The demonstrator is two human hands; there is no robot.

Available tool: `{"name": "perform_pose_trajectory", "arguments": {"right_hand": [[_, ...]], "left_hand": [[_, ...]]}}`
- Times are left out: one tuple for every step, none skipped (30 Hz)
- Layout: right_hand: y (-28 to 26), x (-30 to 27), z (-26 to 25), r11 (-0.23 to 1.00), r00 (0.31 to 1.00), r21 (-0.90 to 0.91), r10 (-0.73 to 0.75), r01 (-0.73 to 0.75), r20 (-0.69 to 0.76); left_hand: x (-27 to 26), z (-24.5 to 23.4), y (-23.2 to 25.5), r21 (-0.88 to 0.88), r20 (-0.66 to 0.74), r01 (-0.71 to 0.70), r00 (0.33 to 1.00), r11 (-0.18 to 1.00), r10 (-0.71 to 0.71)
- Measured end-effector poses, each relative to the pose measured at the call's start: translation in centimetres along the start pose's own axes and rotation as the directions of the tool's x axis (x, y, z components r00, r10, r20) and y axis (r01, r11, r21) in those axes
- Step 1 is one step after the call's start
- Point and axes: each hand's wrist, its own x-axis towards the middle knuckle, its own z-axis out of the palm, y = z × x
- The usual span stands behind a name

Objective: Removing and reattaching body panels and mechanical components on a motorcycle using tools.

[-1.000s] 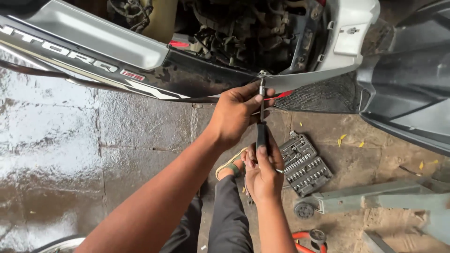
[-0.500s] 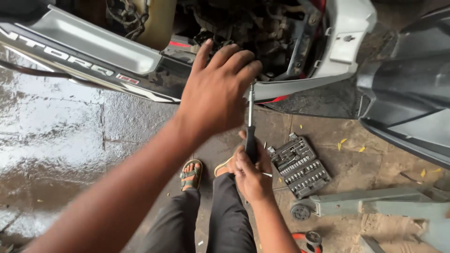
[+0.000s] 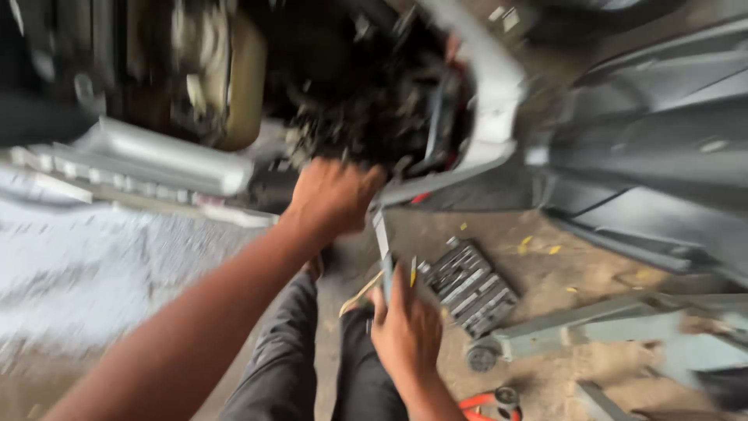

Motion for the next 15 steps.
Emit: {"name": "perform_pose_trajectory", "arguments": {"right_hand": [[0.8, -1.4, -0.1, 1.000, 1.000, -0.016, 0.009, -0.009, -0.030], [1.4, -2.4, 0.1, 0.955, 0.997, 0.289, 0.078, -0.069, -0.021], [1.8, -3.3, 0.6, 0.816, 0.991, 0.567, 0.133, -0.115, 0.010], [1.9, -3.3, -0.1, 0.815, 0.991, 0.569, 0.131, -0.108, 0.001], [2.1, -3.3, -0.8, 0.726, 0.984, 0.670, 0.176, -0.153, 0.034], [2.7, -3.1, -1.6, 0.629, 0.975, 0.755, 0.213, -0.188, 0.065], [2.2, -1.5, -4.5, 0.633, 0.977, 0.754, 0.210, -0.174, 0.048], [1.6, 0.4, -7.1, 0.671, 0.969, 0.709, 0.235, -0.216, 0.072], [1.3, 2.3, -9.7, 0.705, 0.960, 0.661, 0.262, -0.257, 0.094], [0.2, 5.0, -11.9, 0.700, 0.962, 0.669, 0.257, -0.249, 0.090], [-0.5, 7.9, -14.1, 0.804, 0.961, 0.547, 0.277, -0.234, 0.004], [-1.0, 10.5, -16.4, 0.883, 0.951, 0.407, 0.295, -0.235, -0.089], [-1.5, 13.8, -16.9, 0.878, 0.949, 0.416, 0.301, -0.237, -0.095], [-1.8, 17.2, -17.4, 0.924, 0.928, 0.329, 0.281, -0.194, -0.244], [-1.9, 20.8, -17.7, 0.959, 0.890, 0.231, 0.243, -0.162, -0.385]], "left_hand": [[0.1, -0.3, 0.3, 0.000, -0.026, -0.024, 0.999, 1.000, 0.024], [0.1, -0.6, 0.1, -0.027, 0.003, -0.015, 1.000, 1.000, 0.015], [0.0, -0.8, -0.4, -0.055, 0.031, -0.006, 0.999, 0.998, 0.008], [-0.7, -1.3, -0.7, -0.049, 0.024, -0.008, 1.000, 0.999, 0.009], [-1.5, -1.7, -0.9, -0.057, -0.147, -0.151, 0.979, 0.987, 0.141], [-1.8, -2.1, -0.9, -0.040, -0.322, -0.294, 0.909, 0.955, 0.266], [-2.3, -3.0, -0.9, -0.031, -0.336, -0.299, 0.902, 0.954, 0.271], [-2.9, -3.8, -1.2, -0.033, -0.496, -0.439, 0.787, 0.898, 0.367], [-3.3, -4.5, -1.4, -0.004, -0.640, -0.567, 0.634, 0.823, 0.434], [-3.8, -6.5, -1.5, 0.008, -0.637, -0.564, 0.634, 0.825, 0.439], [-4.0, -8.4, -1.4, -0.294, -0.335, -0.483, 0.860, 0.825, 0.384], [-4.0, -10.2, -1.1, -0.532, 0.039, -0.284, 0.933, 0.798, 0.358], [-3.2, -11.3, -1.0, -0.523, 0.042, -0.291, 0.930, 0.802, 0.365], [-2.2, -12.3, -0.8, -0.635, 0.108, -0.199, 0.934, 0.747, 0.340], [-1.0, -13.1, -0.7, -0.729, 0.176, -0.097, 0.930, 0.678, 0.322]]}}
